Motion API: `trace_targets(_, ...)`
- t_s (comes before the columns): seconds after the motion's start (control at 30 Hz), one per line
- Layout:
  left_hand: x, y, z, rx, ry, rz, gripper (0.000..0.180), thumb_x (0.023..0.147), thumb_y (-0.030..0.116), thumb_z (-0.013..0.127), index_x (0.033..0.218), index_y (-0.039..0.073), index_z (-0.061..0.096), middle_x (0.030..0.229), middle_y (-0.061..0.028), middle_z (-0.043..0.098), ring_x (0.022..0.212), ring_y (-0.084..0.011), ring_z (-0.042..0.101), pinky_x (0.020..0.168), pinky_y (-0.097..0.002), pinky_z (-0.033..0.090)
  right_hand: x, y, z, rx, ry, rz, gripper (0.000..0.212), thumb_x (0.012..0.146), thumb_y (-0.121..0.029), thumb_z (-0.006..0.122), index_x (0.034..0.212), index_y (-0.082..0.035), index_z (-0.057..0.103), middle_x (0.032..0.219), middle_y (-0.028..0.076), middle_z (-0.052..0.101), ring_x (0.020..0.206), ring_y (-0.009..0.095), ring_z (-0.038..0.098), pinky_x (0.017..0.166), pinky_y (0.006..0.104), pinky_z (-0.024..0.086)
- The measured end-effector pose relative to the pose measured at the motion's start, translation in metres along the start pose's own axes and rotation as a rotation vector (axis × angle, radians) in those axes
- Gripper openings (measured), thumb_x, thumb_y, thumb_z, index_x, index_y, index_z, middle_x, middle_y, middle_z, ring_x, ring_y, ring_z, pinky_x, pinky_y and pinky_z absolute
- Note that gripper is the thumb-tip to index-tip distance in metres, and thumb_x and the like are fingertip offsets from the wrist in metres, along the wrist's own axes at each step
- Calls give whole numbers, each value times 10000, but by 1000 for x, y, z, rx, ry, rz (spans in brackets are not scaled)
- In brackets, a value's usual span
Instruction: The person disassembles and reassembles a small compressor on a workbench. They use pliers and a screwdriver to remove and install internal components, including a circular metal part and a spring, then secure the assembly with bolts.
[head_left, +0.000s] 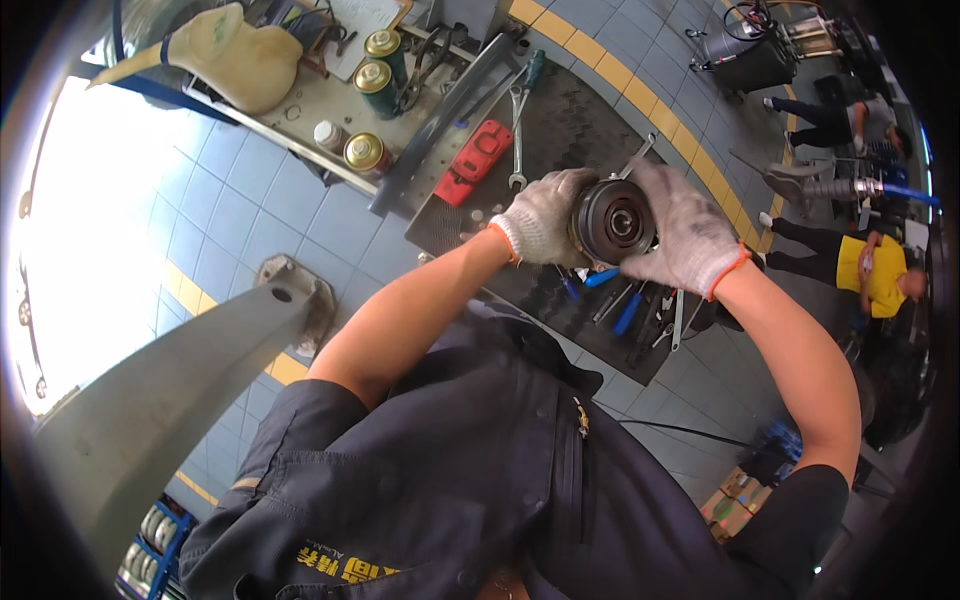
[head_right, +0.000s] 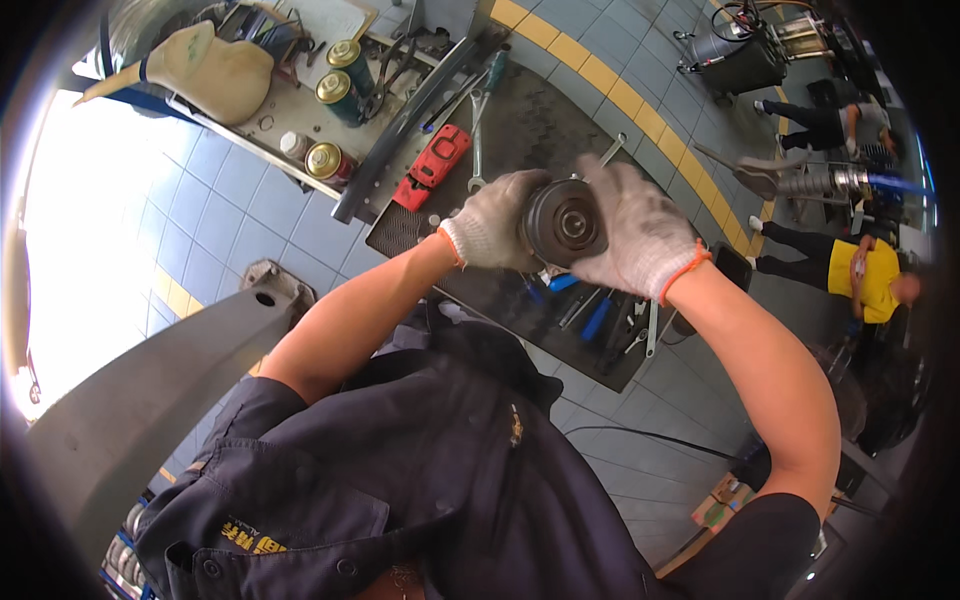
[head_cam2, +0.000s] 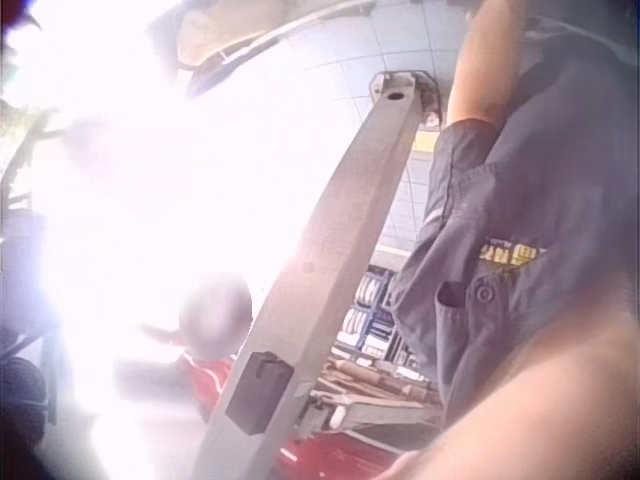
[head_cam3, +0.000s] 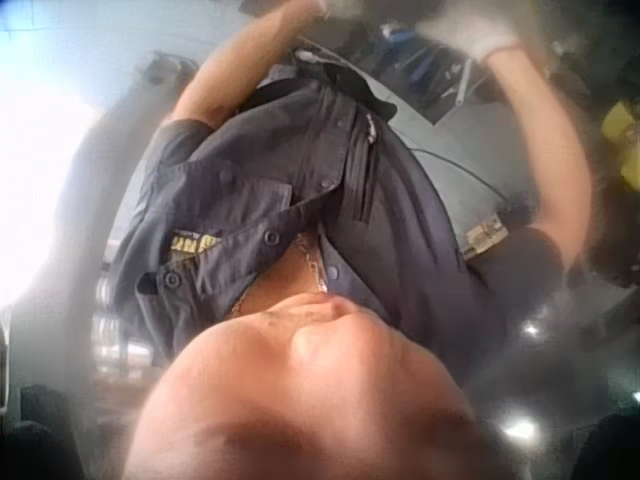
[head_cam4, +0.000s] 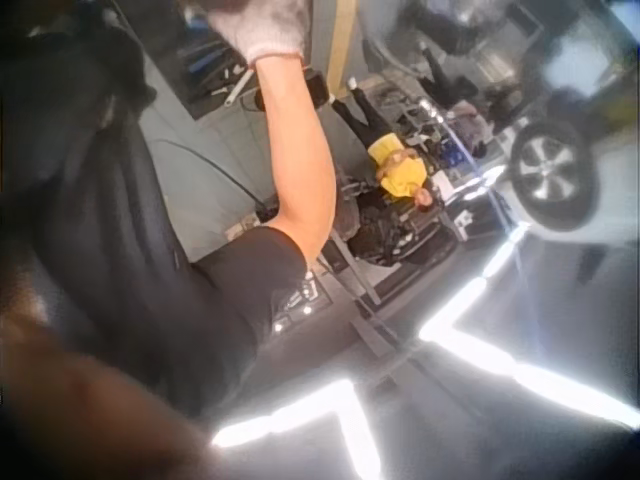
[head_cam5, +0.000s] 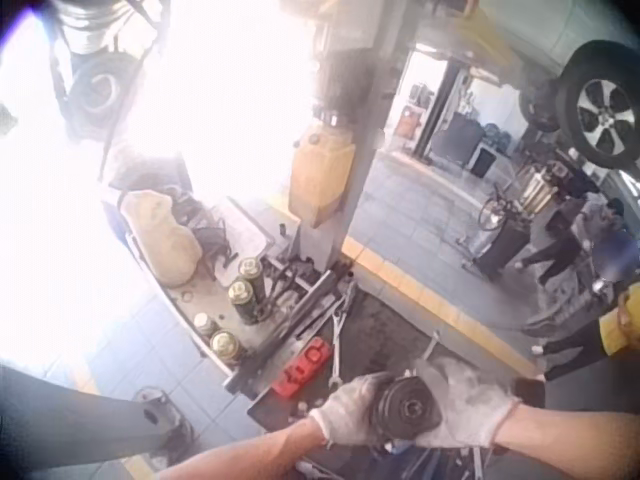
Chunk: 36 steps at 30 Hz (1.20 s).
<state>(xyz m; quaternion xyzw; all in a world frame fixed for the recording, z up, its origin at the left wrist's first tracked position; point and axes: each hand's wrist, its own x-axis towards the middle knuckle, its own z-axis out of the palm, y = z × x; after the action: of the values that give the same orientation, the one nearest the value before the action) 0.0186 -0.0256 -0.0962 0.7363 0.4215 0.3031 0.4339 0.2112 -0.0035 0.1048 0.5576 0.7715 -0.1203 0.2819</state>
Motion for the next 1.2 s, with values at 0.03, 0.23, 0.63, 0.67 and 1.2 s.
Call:
trace_targets(0.03,0,1,-1,0,9,0,1288,615,419,1105,1688,54,493,1588,-260,657,1505,-472,633,1267,-542,545,1,3,8,-40,98,-183,1268,782,-422,1046,1823,-195,358,1712,275,497,1535,496,609,1261,548,569)
trace_targets(0.23,1,4,-3,14,19,-28,1296,620,429,1097,1687,22,484,1575,-279,663,1494,-477,639,1262,-531,550,23,17,40,-33,96,-343,1161,778,-278,1043,1781,-247,461,1630,226,535,1469,478,642,1205,550,610)
trace_targets(0.63,3,7,-6,1,24,5,1239,624,472,1102,1647,42,550,1557,-263,688,1478,-462,658,1261,-527,548,44,-4,-6,93,-374,219,694,1022,-542,777,1546,-108,642,1402,280,756,1272,411,782,1060,474,658)
trace_targets(0.67,2,8,-6,-8,31,-24,1233,628,471,1102,1645,43,553,1551,-262,690,1477,-461,658,1259,-527,548,36,-7,-12,-13,-326,119,938,977,-690,753,1582,7,585,1360,319,779,1290,430,788,1092,489,637)
trace_targets(1.2,2,6,-8,-41,25,12,1248,609,451,1116,1638,31,548,1530,-275,689,1455,-483,656,1242,-551,548,5,-5,14,-9,24,-85,1405,758,-537,1059,1852,-156,264,1660,265,537,1485,474,659,1221,573,594)
